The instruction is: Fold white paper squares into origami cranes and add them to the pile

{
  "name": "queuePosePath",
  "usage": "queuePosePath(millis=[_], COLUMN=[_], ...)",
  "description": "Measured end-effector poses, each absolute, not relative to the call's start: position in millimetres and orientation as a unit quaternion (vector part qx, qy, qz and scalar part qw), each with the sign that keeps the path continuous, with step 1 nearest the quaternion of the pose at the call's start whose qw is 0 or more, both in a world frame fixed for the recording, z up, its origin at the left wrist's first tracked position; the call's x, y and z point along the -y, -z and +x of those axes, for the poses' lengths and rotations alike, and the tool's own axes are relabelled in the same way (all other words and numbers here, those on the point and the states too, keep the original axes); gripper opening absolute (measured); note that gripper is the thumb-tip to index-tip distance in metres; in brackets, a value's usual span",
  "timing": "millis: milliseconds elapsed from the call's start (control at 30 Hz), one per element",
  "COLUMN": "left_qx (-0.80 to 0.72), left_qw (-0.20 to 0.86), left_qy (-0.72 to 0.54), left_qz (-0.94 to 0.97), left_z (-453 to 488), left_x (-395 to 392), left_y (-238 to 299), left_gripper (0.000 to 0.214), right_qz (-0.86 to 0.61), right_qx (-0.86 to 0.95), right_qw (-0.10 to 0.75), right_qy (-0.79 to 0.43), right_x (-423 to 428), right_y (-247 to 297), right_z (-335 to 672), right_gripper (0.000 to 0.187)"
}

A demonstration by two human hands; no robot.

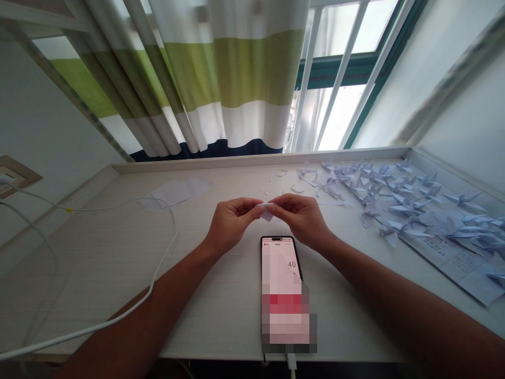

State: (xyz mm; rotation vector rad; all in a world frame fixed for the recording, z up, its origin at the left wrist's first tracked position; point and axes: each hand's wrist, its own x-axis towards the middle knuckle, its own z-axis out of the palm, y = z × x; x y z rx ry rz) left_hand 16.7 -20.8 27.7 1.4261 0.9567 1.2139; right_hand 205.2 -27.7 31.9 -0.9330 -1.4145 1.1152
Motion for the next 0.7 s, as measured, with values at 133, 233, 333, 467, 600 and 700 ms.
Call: queuePosePath(millis=[133, 233, 333, 467, 600, 700], left_qx=[-0.392, -0.394, -0.403, -0.399, -0.388, -0.392], left_qw=[0.493, 0.481, 0.477, 0.51, 0.533, 0.52], left_qy=[-0.489, -0.48, -0.481, -0.467, -0.454, -0.472], left_qz=[0.603, 0.619, 0.615, 0.601, 0.6, 0.595], left_z=[16.6, 16.9, 16.7, 16.0, 17.1, 17.2], left_x=[19.8, 19.9, 20.1, 19.8, 18.7, 16.9], left_y=[-27.8, -28.5, -29.3, -29.7, -28.8, -27.5], left_gripper=[0.025, 0.023, 0.024, 0.027, 0.025, 0.023], right_qz=[-0.392, -0.394, -0.394, -0.403, -0.414, -0.397], right_qx=[0.605, 0.62, 0.624, 0.625, 0.634, 0.636], right_qw=[0.525, 0.514, 0.503, 0.494, 0.494, 0.495], right_qy=[-0.452, -0.443, -0.45, -0.451, -0.427, -0.44], right_x=[27.7, 27.2, 26.4, 25.7, 25.0, 25.0], right_y=[-31.1, -31.5, -32.1, -32.1, -28.9, -25.6], right_z=[205.7, 205.4, 205.3, 206.6, 206.1, 204.5], right_gripper=[0.027, 0.024, 0.026, 0.029, 0.027, 0.024])
